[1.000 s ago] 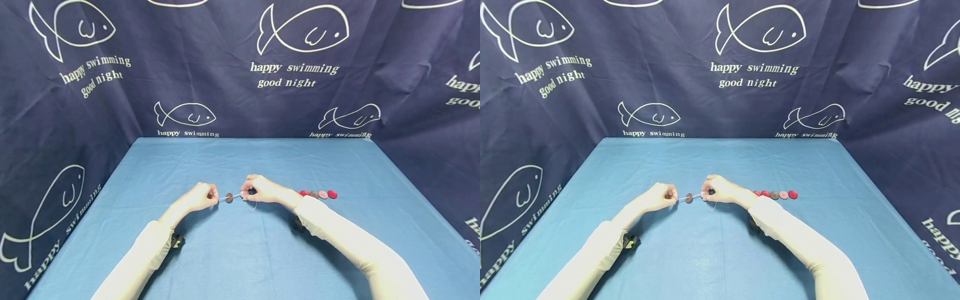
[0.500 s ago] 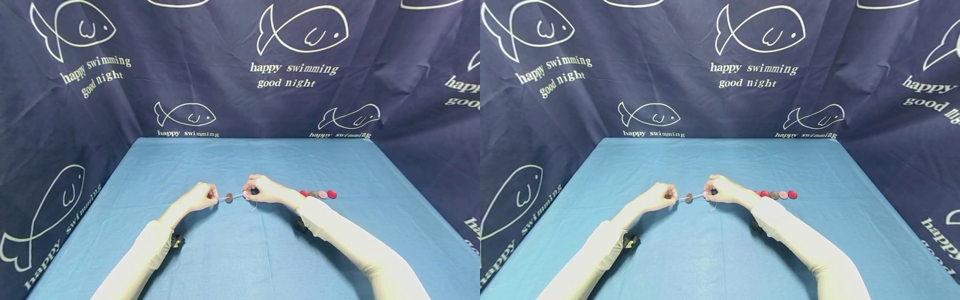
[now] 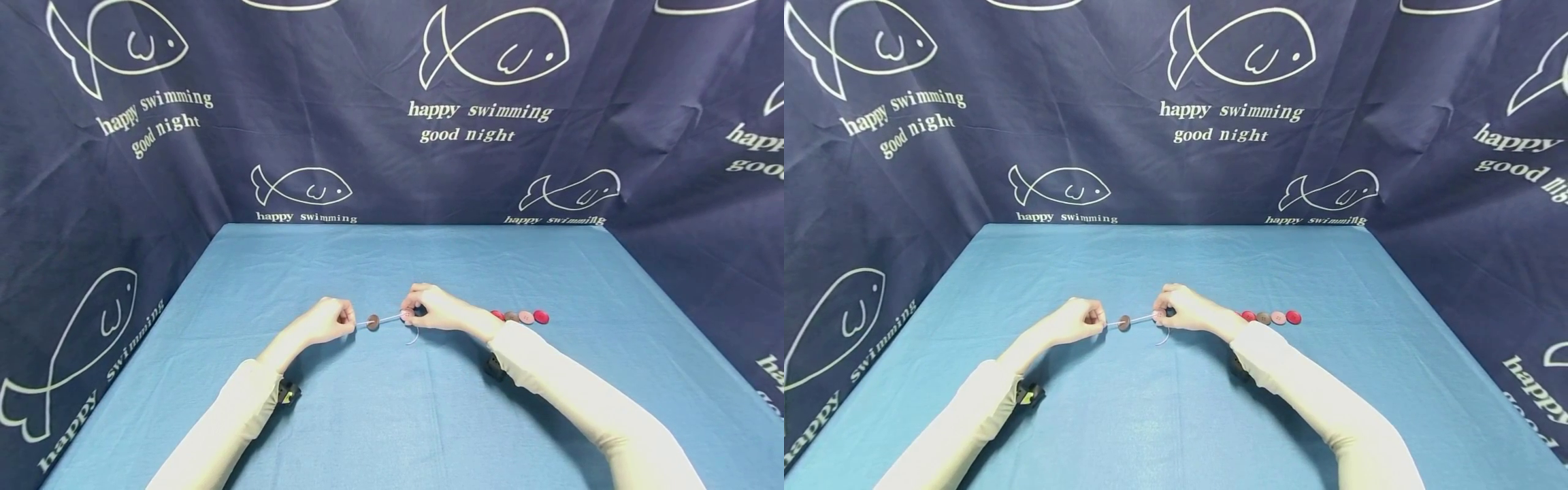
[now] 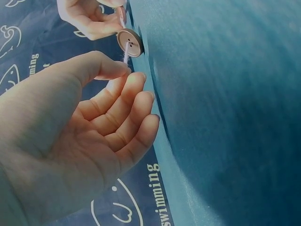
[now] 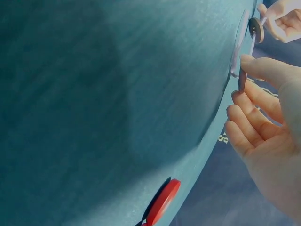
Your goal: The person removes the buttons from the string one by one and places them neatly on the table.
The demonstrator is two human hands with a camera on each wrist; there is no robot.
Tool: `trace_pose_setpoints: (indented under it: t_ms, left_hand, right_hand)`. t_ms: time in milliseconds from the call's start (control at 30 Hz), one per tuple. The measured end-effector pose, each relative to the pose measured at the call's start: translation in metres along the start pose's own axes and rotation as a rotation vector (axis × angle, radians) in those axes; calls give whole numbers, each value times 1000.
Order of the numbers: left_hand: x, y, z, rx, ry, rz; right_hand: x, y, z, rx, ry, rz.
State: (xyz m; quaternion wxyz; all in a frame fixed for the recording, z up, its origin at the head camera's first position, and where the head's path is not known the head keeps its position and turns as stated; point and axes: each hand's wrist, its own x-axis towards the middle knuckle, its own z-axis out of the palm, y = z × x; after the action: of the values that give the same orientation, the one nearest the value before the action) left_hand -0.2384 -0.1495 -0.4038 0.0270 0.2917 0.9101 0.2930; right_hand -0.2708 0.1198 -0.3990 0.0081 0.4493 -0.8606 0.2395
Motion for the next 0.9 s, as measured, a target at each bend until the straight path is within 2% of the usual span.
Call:
trace_pose_setpoints:
  t_ms: [900]
  left_hand:
    - [1, -3, 1, 1, -4, -19]
  right_hand:
    - [-10, 9, -2, -3, 36, -31]
